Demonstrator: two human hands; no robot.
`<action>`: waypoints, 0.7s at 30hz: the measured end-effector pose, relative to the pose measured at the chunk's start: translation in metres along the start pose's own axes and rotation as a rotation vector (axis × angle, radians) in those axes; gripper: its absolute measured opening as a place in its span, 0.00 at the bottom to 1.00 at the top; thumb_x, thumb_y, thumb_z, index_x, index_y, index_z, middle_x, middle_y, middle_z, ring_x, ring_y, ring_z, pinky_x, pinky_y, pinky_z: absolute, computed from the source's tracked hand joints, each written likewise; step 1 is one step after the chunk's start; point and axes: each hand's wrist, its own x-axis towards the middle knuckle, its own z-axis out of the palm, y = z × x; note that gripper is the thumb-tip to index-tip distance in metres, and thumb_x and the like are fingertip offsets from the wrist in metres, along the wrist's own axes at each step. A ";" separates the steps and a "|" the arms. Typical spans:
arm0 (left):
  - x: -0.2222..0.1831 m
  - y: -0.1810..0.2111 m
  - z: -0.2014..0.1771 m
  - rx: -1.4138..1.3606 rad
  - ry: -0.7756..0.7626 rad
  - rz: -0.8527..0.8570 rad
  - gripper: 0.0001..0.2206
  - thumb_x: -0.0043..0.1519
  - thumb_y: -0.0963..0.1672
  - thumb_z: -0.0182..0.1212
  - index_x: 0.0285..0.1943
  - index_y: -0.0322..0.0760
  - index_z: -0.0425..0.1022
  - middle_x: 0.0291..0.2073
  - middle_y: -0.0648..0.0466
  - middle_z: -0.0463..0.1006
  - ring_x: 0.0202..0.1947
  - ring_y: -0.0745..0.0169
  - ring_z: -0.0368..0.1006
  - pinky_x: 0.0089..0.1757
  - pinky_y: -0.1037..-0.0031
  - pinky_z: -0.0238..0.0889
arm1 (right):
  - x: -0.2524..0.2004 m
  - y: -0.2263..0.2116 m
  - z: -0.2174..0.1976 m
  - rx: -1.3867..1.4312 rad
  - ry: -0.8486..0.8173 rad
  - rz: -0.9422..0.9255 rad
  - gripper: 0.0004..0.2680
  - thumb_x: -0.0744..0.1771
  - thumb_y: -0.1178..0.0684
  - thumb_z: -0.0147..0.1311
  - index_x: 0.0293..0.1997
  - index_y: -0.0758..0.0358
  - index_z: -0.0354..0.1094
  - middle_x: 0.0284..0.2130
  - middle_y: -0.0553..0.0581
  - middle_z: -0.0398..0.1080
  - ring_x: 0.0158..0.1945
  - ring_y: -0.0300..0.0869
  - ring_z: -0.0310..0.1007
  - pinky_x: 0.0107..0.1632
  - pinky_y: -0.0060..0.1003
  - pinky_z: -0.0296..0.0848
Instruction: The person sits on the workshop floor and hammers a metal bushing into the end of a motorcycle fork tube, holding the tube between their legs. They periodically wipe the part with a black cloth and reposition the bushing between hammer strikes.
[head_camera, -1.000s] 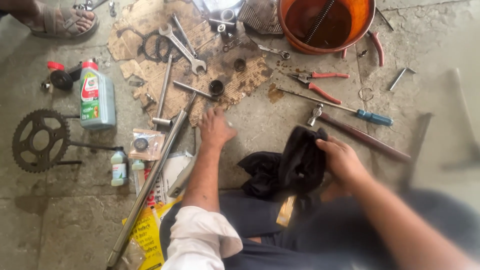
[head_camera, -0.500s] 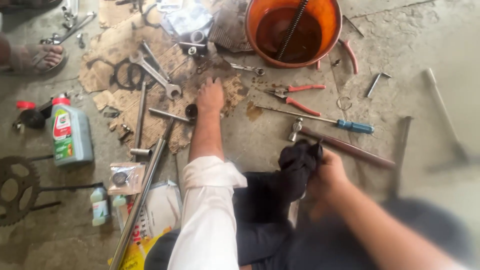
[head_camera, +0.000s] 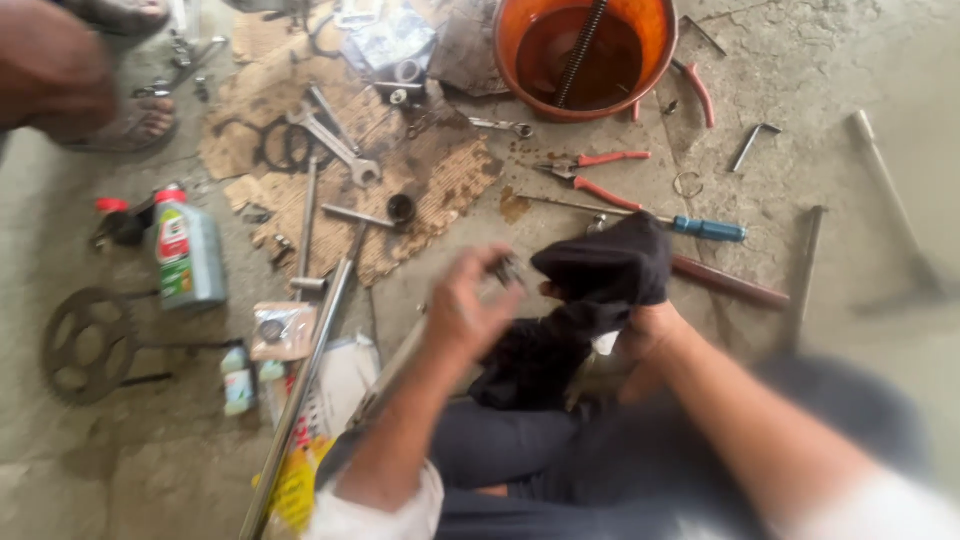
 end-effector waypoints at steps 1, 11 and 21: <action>-0.020 0.024 0.001 0.052 0.038 0.105 0.21 0.56 0.42 0.71 0.59 0.34 0.75 0.50 0.44 0.80 0.50 0.51 0.78 0.52 0.65 0.72 | 0.001 0.009 -0.003 0.008 -0.034 -0.034 0.18 0.65 0.39 0.51 0.54 0.58 0.74 0.46 0.56 0.78 0.49 0.44 0.77 0.50 0.41 0.75; -0.111 0.071 0.030 0.408 0.150 0.216 0.29 0.49 0.40 0.69 0.63 0.28 0.70 0.56 0.40 0.72 0.58 0.38 0.65 0.59 0.54 0.59 | 0.004 0.069 -0.030 -0.473 -0.227 -0.241 0.15 0.61 0.65 0.48 0.53 0.68 0.72 0.41 0.58 0.77 0.43 0.42 0.77 0.47 0.36 0.75; -0.152 0.008 0.059 -0.150 0.305 0.068 0.21 0.67 0.44 0.60 0.69 0.33 0.67 0.59 0.45 0.75 0.57 0.52 0.73 0.55 0.66 0.66 | 0.023 0.099 -0.049 -1.550 -0.056 -0.479 0.10 0.63 0.62 0.54 0.48 0.69 0.68 0.37 0.68 0.74 0.42 0.54 0.74 0.43 0.43 0.73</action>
